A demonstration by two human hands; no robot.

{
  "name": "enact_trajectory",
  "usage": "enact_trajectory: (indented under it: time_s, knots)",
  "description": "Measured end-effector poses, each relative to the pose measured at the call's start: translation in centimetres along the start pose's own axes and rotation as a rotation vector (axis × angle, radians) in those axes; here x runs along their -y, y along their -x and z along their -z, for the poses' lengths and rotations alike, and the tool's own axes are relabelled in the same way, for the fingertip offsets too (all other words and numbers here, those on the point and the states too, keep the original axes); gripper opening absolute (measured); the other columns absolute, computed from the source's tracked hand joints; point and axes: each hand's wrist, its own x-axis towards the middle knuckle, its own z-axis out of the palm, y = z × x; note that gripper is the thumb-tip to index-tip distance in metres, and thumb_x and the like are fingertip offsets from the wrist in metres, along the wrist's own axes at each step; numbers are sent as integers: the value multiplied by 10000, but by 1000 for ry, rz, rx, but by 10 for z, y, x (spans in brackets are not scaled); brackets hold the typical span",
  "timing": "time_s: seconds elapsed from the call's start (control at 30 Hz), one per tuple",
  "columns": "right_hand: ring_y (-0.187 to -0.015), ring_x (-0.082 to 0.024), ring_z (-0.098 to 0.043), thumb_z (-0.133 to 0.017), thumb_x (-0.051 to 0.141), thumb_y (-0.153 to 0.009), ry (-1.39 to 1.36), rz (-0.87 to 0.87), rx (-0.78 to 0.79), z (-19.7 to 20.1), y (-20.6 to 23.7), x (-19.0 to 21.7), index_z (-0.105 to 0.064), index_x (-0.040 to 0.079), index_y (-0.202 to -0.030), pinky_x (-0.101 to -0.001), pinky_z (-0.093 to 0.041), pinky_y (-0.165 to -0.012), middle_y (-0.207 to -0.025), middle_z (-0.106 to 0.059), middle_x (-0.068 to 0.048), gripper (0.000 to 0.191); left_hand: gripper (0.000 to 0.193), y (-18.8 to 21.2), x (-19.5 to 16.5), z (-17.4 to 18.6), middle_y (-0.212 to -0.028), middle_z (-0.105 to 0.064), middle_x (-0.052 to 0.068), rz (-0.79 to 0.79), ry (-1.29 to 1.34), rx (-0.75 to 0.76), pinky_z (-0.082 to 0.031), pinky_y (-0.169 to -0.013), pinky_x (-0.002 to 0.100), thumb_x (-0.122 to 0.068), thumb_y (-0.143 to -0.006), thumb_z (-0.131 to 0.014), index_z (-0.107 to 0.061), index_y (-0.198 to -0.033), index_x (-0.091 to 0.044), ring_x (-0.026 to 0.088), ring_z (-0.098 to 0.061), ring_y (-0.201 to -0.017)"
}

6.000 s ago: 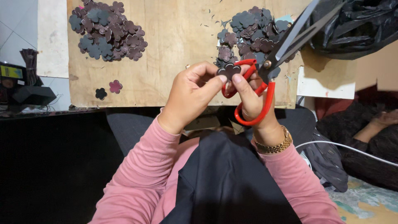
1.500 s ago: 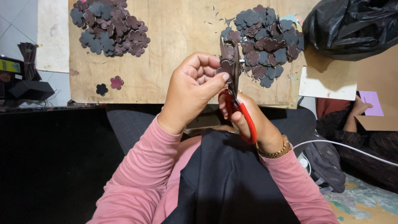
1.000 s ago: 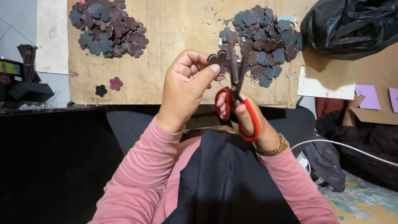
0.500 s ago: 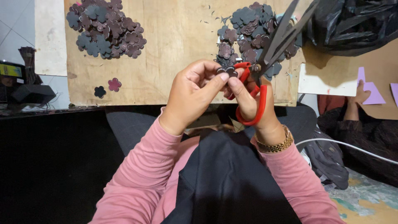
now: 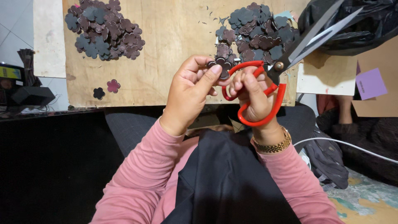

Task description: The person trims the edges of small flower-shaped pieces using red-handled scissors. They hold each piece in the left hand and carefully cut along the perimeter, then place the trimmed pieces onto a wooden board with other similar pieces.

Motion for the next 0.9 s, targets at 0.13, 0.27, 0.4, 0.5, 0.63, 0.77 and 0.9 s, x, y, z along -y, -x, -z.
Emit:
enact_trajectory:
  time_s: [0.13, 0.27, 0.4, 0.5, 0.63, 0.77, 0.9]
  knots:
    - [-869, -139, -550, -575, 100, -1051, 255, 36, -3, 4, 1, 1, -535, 58, -1060, -296, -485, -801, -973, -582, -58, 59, 170, 2, 1, 0, -993, -703, 6, -33, -28, 7, -523, -710, 222, -125, -1021, -674, -619, -1167, -58, 83, -686, -892]
    - [-862, -117, -560, -629, 98, -1022, 462, -23, 74, 7, 11, 5, -566, 27, -1116, -267, -477, -781, -996, -599, -60, 133, 151, 1, -2, 3, -999, -698, 26, -50, 5, 21, -540, -736, 243, -58, -1002, -686, -623, -1139, -43, 94, -671, -910]
    - [-914, -94, -520, -674, 169, -1039, 550, -134, 135, 4, 21, 5, -558, 16, -1186, -242, -456, -828, -1045, -553, -27, 242, 121, -2, -7, 5, -1004, -712, 35, 17, 118, 19, -575, -745, 262, -53, -981, -646, -605, -1095, -58, 113, -708, -919]
    - [-1051, -103, -568, -662, 246, -1020, 517, -188, 230, 1, 23, 5, -532, 11, -1257, -257, -497, -941, -1144, -572, -23, 358, 127, -1, -11, 6, -1017, -674, 17, 3, 79, 9, -579, -782, 248, -46, -1011, -632, -634, -1137, -42, 96, -672, -905]
    - [-1099, -122, -542, -644, 295, -1011, 578, -241, 315, -3, 24, 8, -486, 6, -1369, -276, -485, -976, -1199, -554, -40, 486, 210, 1, -14, 7, -1021, -683, 24, -14, 34, 36, -555, -781, 227, -45, -1013, -635, -650, -1221, -27, 79, -651, -902]
    - [-1063, -138, -529, -660, 290, -967, 620, -288, 355, -4, 25, 12, -443, 6, -1416, -289, -491, -952, -1213, -544, -55, 575, 202, 2, -16, 9, -996, -698, 34, -82, -18, 34, -531, -758, 231, -21, -987, -715, -624, -1167, -9, 83, -648, -867]
    - [-1099, -150, -537, -650, 286, -984, 610, -251, 396, -5, 25, 12, -427, -3, -1437, -293, -490, -996, -1232, -545, -68, 581, 126, 5, -20, 12, -948, -729, 50, -47, -138, 33, -535, -740, 232, -56, -987, -725, -705, -1091, 12, 80, -671, -837]
